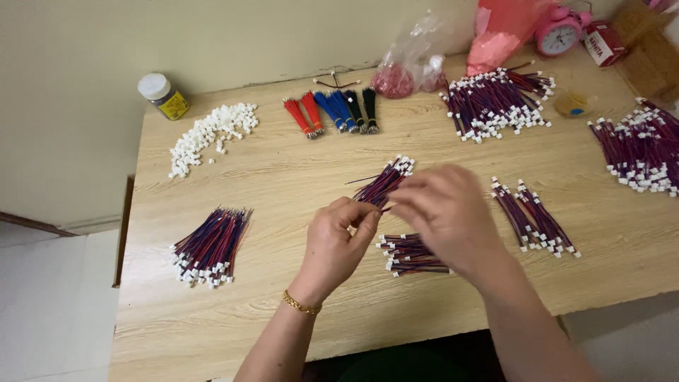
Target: Sorting and organizing bundles of wire harnesses on a wooden workbench
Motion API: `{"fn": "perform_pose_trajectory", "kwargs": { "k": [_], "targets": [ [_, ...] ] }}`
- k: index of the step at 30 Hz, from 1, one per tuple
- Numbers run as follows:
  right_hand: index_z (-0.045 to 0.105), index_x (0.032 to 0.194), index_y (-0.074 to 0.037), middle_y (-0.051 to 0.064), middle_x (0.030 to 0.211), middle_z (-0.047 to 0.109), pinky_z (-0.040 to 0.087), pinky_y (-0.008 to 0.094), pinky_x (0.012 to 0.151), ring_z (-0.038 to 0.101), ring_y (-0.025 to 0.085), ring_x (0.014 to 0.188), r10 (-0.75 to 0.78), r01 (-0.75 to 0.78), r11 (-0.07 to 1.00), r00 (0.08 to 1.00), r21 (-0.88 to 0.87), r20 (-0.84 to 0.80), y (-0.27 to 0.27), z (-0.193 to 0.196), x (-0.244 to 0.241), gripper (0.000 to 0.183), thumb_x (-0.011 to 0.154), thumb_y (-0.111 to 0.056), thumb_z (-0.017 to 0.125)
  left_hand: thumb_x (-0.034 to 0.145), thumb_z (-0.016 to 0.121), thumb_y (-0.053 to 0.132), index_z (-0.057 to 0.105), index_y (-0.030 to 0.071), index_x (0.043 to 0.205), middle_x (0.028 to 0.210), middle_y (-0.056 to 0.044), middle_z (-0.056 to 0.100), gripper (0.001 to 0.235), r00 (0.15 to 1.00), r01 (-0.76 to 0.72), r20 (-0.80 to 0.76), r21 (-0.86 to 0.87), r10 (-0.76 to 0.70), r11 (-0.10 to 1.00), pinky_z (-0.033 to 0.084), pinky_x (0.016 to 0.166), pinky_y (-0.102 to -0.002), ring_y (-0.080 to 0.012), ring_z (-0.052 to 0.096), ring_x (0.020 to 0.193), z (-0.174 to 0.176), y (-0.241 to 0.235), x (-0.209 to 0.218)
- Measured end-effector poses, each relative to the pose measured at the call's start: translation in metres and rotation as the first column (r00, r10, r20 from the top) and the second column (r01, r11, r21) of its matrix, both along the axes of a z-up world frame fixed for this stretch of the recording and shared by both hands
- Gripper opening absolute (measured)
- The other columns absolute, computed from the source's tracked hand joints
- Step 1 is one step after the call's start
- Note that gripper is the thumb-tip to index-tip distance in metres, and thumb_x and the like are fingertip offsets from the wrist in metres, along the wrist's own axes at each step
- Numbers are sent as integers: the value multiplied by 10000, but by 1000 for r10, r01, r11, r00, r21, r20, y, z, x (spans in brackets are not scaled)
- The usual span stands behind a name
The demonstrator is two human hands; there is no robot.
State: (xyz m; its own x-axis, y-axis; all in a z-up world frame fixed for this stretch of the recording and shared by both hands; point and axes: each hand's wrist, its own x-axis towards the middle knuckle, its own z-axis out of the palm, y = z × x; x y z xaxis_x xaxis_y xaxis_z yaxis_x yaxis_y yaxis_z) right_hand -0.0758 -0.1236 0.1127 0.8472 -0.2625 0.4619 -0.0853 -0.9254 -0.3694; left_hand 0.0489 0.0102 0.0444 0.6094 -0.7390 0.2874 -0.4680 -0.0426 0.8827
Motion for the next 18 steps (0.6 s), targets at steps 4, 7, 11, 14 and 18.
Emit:
{"fn": "perform_pose_trajectory", "kwargs": {
  "k": [4, 7, 11, 14, 18],
  "targets": [
    [714, 874, -125, 70, 803, 694, 505, 427, 793, 683, 288, 807, 79, -71, 992, 994, 109, -78, -2, -25, 11, 109, 902, -201, 642, 860, 680, 246, 740, 211, 871, 681, 44, 631, 71, 950, -58, 309, 36, 44, 998, 479, 773, -278, -137, 667, 705, 1, 2, 1],
    [714, 891, -156, 60, 816, 696, 527, 382, 769, 689, 270, 834, 47, 2, 963, 983, 268, -179, 1, -23, 11, 113, 905, -219, 622, 846, 689, 231, 730, 240, 861, 702, 58, 646, 44, 934, -69, 353, 45, 49, 997, 457, 824, -285, -128, 672, 740, 0, 4, 2],
    [707, 905, -109, 114, 799, 688, 531, 404, 749, 689, 313, 828, 29, 57, 928, 975, 369, -222, -3, -24, 13, 115, 902, -180, 616, 887, 659, 158, 722, 97, 996, 787, -125, 698, 139, 989, -16, -147, -3, 15, 1000, 535, 707, -349, -231, 683, 758, -1, 2, 1],
    [713, 896, -89, 124, 785, 688, 529, 392, 743, 692, 293, 814, -6, 108, 880, 976, 463, -215, -5, -26, 12, 117, 894, -164, 624, 944, 591, 174, 688, 42, 1074, 834, -119, 695, 209, 883, -31, -470, -72, -6, 997, 509, 723, -300, -176, 635, 786, -17, -1, 4],
    [731, 888, -70, 124, 741, 672, 521, 369, 733, 673, 247, 766, -16, 141, 810, 976, 570, -219, -4, -26, 11, 131, 889, -142, 621, 960, 589, 190, 698, 32, 1036, 813, -90, 689, 206, 780, -53, -625, -91, -16, 994, 492, 722, -245, -137, 600, 741, -26, -4, 6]
  ]
}}
